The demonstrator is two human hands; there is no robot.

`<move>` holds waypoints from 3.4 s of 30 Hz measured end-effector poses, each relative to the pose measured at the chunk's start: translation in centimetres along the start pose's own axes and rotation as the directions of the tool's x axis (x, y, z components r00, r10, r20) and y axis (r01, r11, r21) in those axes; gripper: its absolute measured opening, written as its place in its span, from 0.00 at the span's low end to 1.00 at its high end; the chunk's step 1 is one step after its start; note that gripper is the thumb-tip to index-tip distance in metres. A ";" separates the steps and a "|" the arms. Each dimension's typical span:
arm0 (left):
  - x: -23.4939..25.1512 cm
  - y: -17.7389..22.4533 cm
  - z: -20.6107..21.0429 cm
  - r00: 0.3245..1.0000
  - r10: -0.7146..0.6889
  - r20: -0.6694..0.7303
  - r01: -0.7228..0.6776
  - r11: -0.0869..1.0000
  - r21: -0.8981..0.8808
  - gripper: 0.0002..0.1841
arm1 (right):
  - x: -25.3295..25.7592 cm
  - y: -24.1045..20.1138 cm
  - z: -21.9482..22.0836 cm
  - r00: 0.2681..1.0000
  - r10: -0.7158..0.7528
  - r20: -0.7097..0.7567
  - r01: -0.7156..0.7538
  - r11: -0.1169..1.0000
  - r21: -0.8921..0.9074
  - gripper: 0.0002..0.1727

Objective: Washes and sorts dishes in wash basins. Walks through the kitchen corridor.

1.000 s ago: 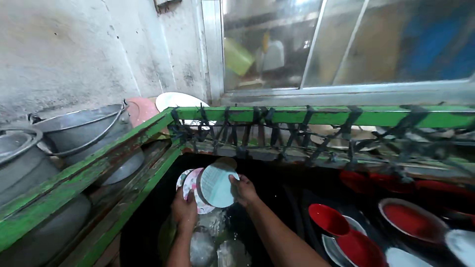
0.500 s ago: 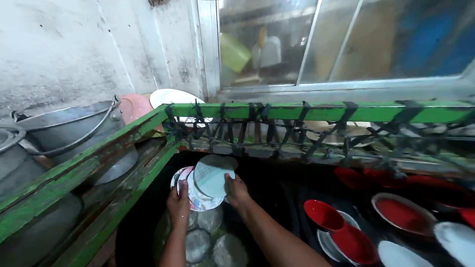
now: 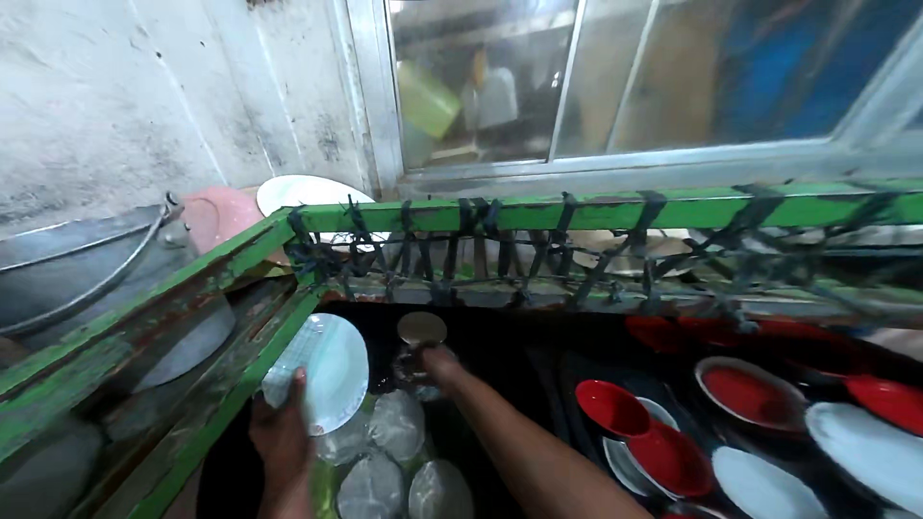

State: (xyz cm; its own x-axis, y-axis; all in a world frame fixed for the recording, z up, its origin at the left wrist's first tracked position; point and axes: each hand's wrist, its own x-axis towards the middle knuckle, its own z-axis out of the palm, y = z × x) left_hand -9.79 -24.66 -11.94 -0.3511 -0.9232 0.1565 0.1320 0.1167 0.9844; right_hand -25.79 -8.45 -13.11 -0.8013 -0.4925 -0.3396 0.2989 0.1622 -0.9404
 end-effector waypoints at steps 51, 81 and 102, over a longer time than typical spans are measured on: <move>1.8 -0.9 -1.4 0.844 -0.297 0.446 0.507 0.172 -0.844 0.25 | 0.0 3.5 6.8 0.975 0.012 0.221 0.197 0.411 -0.890 0.26; 2.3 -0.8 -1.9 0.859 -0.339 0.384 0.452 0.148 -0.880 0.21 | 4.3 5.6 12.1 0.910 -0.010 0.414 0.321 0.648 -0.691 0.23; 1.8 -0.4 -1.5 0.849 -0.409 0.336 0.490 0.368 -0.790 0.22 | -4.8 -6.2 9.6 0.903 -0.380 0.200 0.311 0.255 -0.915 0.16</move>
State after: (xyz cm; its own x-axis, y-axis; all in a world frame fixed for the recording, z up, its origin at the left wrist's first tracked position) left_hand -9.03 -26.88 -12.14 -0.6633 -0.7079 -0.2425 0.6088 -0.6990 0.3752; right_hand -18.85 -15.30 -5.48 -0.7333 -0.6777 0.0547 -0.6472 0.6711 -0.3616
